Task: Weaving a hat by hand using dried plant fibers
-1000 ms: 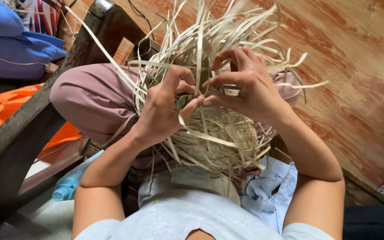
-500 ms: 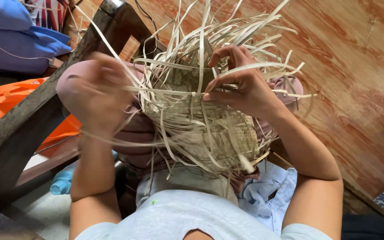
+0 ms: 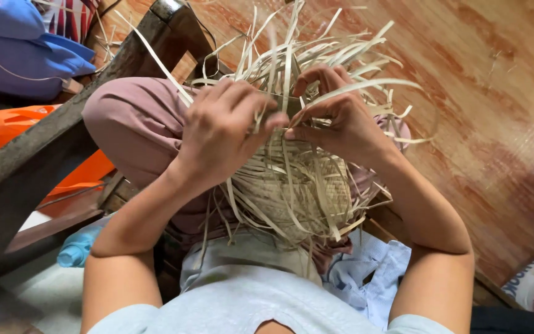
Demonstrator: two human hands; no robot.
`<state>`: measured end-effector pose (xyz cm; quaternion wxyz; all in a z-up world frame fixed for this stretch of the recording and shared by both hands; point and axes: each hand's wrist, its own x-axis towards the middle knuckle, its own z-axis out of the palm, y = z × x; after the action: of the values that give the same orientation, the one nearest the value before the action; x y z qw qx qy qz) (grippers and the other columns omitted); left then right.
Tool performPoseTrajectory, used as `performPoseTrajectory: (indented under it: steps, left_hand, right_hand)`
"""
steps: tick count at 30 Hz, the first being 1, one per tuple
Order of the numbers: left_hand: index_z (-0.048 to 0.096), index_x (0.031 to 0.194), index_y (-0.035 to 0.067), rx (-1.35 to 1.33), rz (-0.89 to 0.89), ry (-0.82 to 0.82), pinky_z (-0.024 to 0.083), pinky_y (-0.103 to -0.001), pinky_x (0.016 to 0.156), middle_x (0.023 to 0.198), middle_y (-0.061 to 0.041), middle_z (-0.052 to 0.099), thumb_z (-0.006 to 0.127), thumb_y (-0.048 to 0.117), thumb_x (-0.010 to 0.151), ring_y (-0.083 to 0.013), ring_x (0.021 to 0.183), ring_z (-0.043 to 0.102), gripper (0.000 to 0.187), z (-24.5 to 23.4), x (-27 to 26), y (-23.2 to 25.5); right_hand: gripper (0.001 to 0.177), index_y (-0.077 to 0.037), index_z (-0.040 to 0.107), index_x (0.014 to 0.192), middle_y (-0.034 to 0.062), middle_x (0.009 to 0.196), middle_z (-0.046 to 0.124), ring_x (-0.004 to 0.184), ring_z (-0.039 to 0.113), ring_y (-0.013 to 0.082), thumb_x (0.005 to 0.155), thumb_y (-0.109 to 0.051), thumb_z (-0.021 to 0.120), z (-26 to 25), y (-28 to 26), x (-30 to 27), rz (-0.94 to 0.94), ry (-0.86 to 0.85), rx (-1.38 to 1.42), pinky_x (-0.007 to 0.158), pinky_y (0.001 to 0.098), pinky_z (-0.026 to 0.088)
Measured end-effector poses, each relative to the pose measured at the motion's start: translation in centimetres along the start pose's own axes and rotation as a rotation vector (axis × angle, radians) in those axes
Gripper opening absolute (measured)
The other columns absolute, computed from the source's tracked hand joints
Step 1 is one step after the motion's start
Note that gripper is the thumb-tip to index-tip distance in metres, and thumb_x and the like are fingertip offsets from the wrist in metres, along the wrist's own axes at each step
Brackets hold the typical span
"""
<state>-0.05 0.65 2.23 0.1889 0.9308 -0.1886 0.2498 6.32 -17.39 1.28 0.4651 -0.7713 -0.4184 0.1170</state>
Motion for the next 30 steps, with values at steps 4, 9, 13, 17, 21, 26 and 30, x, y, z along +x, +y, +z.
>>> performPoseTrajectory:
  steps: [4,9,13,17,21,26,30]
  left_hand:
    - [0.058,0.067,0.002,-0.373,-0.110,-0.206,0.028,-0.023,0.035,0.055,-0.004,0.050,0.051,0.020,0.084,-0.0108,0.040,0.038,0.025,0.4,1.2,-1.0]
    - [0.063,0.069,0.003,-0.681,-0.301,-0.474,0.045,-0.034,0.054,0.060,-0.013,0.060,0.061,0.014,0.077,-0.0278,0.058,0.058,0.013,1.2,2.2,-1.2]
    - [0.061,0.073,0.006,-0.739,-0.132,-0.440,0.044,-0.029,0.050,0.067,-0.010,0.061,0.059,0.009,0.074,-0.0229,0.058,0.055,0.003,4.1,3.9,-1.2]
    - [0.063,0.071,0.008,-0.745,-0.058,-0.540,0.036,-0.017,0.032,0.061,-0.002,0.060,0.058,0.009,0.077,-0.0072,0.039,0.044,0.008,5.0,6.8,0.3]
    - [0.063,0.063,0.006,-0.864,0.097,-0.474,0.036,-0.017,0.027,0.055,-0.004,0.061,0.061,0.006,0.074,-0.0079,0.035,0.048,0.011,3.9,8.2,1.5]
    - [0.062,0.061,0.006,-0.887,0.142,-0.729,0.035,-0.025,0.040,0.050,-0.001,0.050,0.065,0.015,0.070,-0.0120,0.036,0.036,0.013,-0.9,6.2,0.5]
    - [0.060,0.070,0.005,-0.842,-0.049,-0.459,0.035,-0.017,0.040,0.061,-0.003,0.058,0.069,0.009,0.072,-0.0076,0.047,0.045,0.010,-3.2,2.7,-4.0]
  right_hand:
    - [0.014,-0.011,0.065,0.073,0.0035,0.098,0.049,0.094,0.039,0.0183,0.062,-0.014,0.073,-0.9,0.0,-0.4,0.024,0.014,-0.005,0.082,0.0321,0.035]
    - [0.007,-0.014,0.065,0.072,0.0031,0.088,0.058,0.074,0.045,0.0191,0.067,-0.012,0.070,-1.6,1.7,-1.0,-0.047,0.035,-0.017,0.066,0.0275,0.035]
    - [0.007,-0.007,0.062,0.073,0.0031,0.076,0.062,0.061,0.053,0.0099,0.071,-0.005,0.068,-3.0,1.7,-1.9,-0.001,0.045,0.077,0.066,0.0198,0.035]
    - [0.011,0.000,0.059,0.082,0.0090,0.075,0.060,0.057,0.057,0.0114,0.073,0.004,0.063,-4.9,2.3,-4.0,0.041,0.103,0.199,0.049,0.0163,0.048]
    - [0.022,-0.003,0.058,0.087,0.0064,0.085,0.060,0.065,0.055,0.0092,0.069,0.007,0.066,-4.5,0.1,-6.9,0.107,0.272,0.110,0.058,0.0150,0.045]
    - [0.021,-0.017,0.064,0.080,-0.0071,0.082,0.062,0.078,0.053,0.0100,0.064,-0.006,0.069,1.2,-2.7,-10.0,-0.046,0.299,-0.523,0.083,0.0350,0.030]
    - [0.014,-0.011,0.064,0.084,-0.0021,0.080,0.066,0.074,0.050,0.0126,0.070,-0.012,0.067,4.2,-4.8,-8.1,-0.117,0.316,-0.511,0.077,0.0296,0.024]
